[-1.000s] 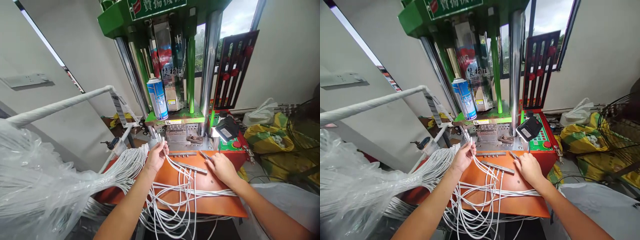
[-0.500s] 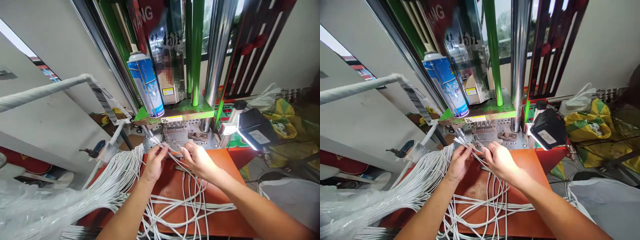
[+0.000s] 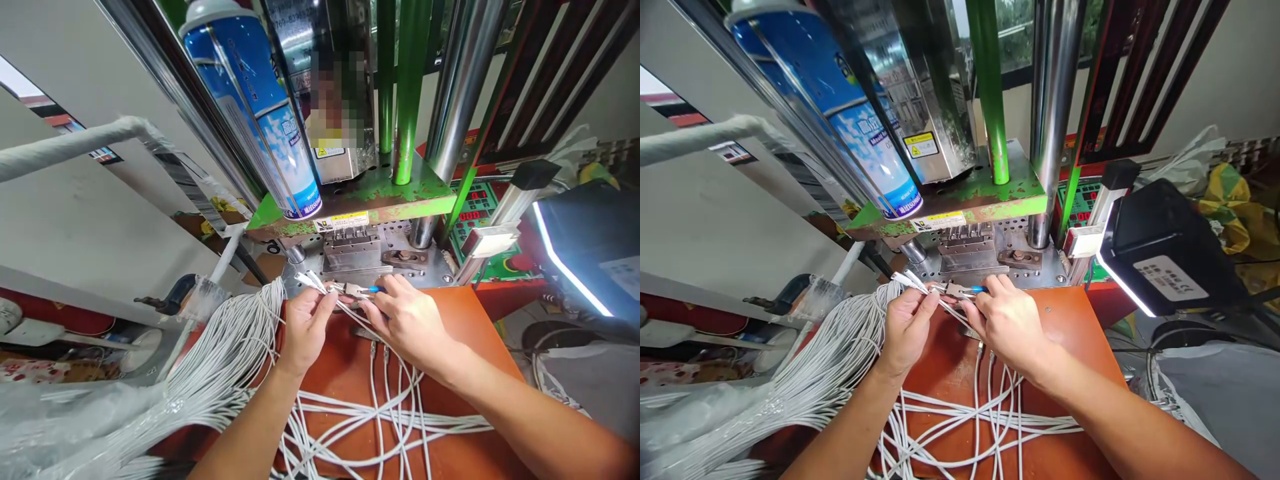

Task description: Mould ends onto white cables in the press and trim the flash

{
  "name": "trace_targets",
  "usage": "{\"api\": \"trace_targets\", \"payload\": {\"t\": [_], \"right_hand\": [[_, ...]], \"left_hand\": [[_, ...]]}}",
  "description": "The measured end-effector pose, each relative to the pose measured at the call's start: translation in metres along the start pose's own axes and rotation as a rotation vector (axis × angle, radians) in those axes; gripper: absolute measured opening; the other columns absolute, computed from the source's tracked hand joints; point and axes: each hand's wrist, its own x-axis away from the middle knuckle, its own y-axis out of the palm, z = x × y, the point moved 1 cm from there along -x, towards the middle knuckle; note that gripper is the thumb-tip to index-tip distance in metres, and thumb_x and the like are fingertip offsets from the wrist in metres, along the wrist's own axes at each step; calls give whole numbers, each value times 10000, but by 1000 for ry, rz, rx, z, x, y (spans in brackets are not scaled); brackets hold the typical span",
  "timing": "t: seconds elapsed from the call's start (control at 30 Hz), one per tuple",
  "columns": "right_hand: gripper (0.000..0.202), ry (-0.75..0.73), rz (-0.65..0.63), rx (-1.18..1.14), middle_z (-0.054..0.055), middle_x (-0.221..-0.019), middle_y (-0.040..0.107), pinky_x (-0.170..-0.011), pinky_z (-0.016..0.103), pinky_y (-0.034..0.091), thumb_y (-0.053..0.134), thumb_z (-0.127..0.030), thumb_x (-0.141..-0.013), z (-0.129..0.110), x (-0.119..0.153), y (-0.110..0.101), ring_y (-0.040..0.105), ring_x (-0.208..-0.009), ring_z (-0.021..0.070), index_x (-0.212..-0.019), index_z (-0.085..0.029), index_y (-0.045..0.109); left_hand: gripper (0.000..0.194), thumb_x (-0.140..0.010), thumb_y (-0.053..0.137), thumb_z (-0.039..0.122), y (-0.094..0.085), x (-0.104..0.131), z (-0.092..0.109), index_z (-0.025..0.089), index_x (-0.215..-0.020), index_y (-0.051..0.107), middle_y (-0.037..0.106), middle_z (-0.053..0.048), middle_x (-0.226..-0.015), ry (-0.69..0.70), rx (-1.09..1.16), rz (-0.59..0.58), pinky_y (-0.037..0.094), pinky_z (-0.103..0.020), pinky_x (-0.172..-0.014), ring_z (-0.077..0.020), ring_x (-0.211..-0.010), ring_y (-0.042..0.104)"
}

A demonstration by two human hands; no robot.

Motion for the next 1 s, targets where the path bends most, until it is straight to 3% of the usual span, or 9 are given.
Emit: {"api": "trace_targets", "payload": {"t": [0.4, 0.6, 0.7, 0.83, 1.0], "right_hand": [[489, -126, 8, 102, 110, -937, 638, -700, 357, 435, 488, -440, -1102, 8, -3, -3, 533, -918, 245, -718, -195, 666], [513, -136, 30, 126, 87, -847, 637, -603, 343, 320, 486, -454, -1105, 8, 0, 2, 542, -857, 220, -697, -197, 662], [532, -110, 28, 104, 74, -804, 634, -570, 340, 245, 453, -456, -1116, 8, 2, 5, 551, -795, 196, -701, -193, 658], [569, -86, -26, 61, 72, -780, 639, -562, 331, 187, 397, -459, -1128, 7, 3, 10, 559, -732, 172, -713, -181, 667], [603, -51, -105, -9, 40, -713, 615, -564, 340, 178, 363, -476, -1133, 5, 6, 11, 478, -581, 133, -703, -176, 661]], "left_hand": [[219, -997, 690, 367, -4, 2, -4, 218, -1110, 804, 781, -77, -926, 50, -94, 23, 561, -391, -911, -270, -874, 727], [222, -994, 693, 390, -3, 4, -3, 215, -1057, 816, 773, -89, -984, 50, -112, 42, 535, -404, -976, -284, -961, 714], [230, -1010, 670, 406, -1, 5, -2, 223, -1094, 782, 769, -73, -941, 54, -87, 38, 547, -393, -937, -271, -921, 722], [174, -1024, 656, 406, 0, 7, 1, 244, -1049, 718, 751, -29, -815, 81, -75, 60, 556, -362, -859, -236, -792, 721], [171, -1033, 645, 394, 1, 8, 3, 231, -1027, 695, 755, -43, -842, 101, -78, 38, 555, -361, -850, -238, -823, 732]]}}
